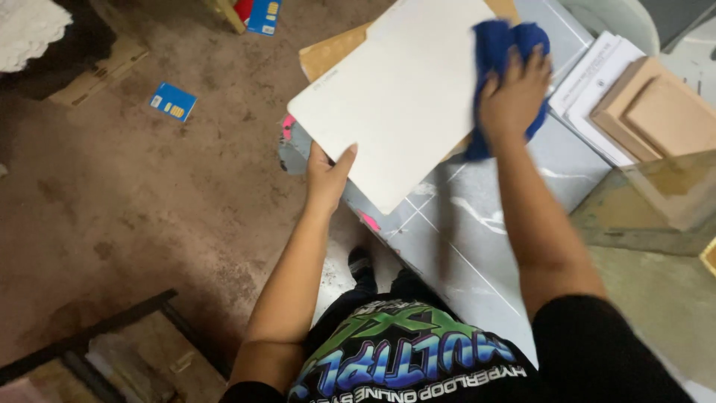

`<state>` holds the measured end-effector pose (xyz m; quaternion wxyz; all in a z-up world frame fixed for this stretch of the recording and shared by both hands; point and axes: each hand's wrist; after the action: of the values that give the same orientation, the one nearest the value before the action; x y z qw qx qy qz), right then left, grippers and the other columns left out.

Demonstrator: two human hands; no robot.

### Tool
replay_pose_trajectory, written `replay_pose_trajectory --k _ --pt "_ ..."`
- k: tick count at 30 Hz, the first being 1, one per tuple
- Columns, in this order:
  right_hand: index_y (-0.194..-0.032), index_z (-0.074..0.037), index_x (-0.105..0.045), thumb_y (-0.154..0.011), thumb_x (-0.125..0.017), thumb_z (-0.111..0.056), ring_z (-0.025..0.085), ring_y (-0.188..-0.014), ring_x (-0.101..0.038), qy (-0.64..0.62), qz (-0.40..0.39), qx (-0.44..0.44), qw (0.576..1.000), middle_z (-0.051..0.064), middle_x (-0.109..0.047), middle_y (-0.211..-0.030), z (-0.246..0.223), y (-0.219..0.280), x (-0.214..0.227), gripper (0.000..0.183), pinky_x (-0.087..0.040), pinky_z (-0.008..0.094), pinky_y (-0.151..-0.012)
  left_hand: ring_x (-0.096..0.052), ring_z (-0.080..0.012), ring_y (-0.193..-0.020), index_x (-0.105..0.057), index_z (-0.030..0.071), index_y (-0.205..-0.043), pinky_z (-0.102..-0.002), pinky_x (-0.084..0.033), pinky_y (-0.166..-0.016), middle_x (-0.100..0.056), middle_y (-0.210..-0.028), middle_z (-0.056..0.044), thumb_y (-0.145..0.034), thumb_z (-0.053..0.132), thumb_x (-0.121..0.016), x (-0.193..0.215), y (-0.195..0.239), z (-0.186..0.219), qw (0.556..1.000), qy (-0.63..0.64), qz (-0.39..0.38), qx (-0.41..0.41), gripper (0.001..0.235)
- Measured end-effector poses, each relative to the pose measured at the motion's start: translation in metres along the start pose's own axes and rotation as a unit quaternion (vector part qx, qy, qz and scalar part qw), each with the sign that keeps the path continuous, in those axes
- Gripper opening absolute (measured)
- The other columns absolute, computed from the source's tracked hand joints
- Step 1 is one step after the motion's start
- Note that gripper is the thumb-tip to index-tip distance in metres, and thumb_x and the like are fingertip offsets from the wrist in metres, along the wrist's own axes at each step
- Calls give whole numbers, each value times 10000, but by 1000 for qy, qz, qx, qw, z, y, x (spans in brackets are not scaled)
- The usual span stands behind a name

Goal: The person wipes the surface of file folders with a blue cloth and places them into a gold-colored box. This process is repeated for multiple folders, alternating between wiping and stacking them inside the box.

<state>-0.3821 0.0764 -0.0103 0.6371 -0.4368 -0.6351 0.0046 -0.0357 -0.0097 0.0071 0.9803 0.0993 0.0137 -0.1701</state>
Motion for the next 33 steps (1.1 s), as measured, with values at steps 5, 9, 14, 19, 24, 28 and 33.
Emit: replay_pose_trajectory --k 5,9,14,19,24,28,33 --pt "-1425 -99 -633 -862 -693 -154 575 -1315 -456 -62 54 95 992 287 -505 -1448 -86 79 41 568 -391 651 -1074 -638 -326 -1229 -521 -26 -1406 -472 -578 -964 -653 -1294 -231 -909 193 -817 -17 -9 -10 998 -14 -32 47 618" --pt "-1366 -145 -658 -875 -631 -248 493 -1310 -519 -145 21 172 974 205 -591 -1356 -138 129 76 502 -364 619 -1118 -685 -268 -1104 -638 -8 -1293 -438 -585 -851 -718 -1158 -201 -911 257 -798 -7 -17 -11 995 -93 -27 38 492" --pt "-1308 -181 -705 -811 -734 -206 461 -1236 -582 -143 54 169 974 194 -623 -1283 -94 131 59 499 -444 573 -1044 -717 -263 -1026 -693 24 -1214 -447 -587 -791 -744 -1084 -196 -905 315 -819 26 -19 -11 982 -170 -79 7 443" --pt "-1344 -41 -604 -775 -822 -112 559 -1075 -608 -27 12 -62 998 312 -594 -1211 20 135 40 614 -484 629 -889 -632 -229 -982 -724 -12 -1163 -424 -566 -799 -724 -1064 -162 -848 210 -885 70 -15 -11 986 -110 -123 2 418" --pt "-1536 -44 -429 -811 -789 -147 593 -1319 -440 -200 -57 -125 970 380 -463 -1428 51 102 78 816 -331 653 -1093 -629 -205 -954 -744 43 -1117 -405 -554 -798 -725 -1043 -118 -822 217 -891 112 -14 6 981 -115 -152 33 372" --pt "-1576 26 -76 -985 -583 -66 449 -1363 -485 -579 -208 -176 768 390 -406 -1475 27 83 113 784 -427 503 -1122 -611 -370 -1301 -503 12 -1460 -493 -544 -1037 -604 -1409 -276 -735 258 -790 126 -19 35 962 -166 -158 145 818" --pt "-1452 28 -409 -915 -699 -47 262 -1173 -560 -608 -168 -197 750 196 -557 -1346 15 84 167 614 -461 350 -1024 -697 -236 -1029 -633 -96 -1275 -268 -576 -858 -710 -1213 -197 -807 141 -799 137 -24 47 971 -167 -140 95 550"
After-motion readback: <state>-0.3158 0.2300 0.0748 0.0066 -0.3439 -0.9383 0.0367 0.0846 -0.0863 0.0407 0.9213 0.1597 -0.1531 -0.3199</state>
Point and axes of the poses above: each hand's wrist, its own y-axis away from the middle knuckle, its own x-axis out of the back of the hand, z = x × y
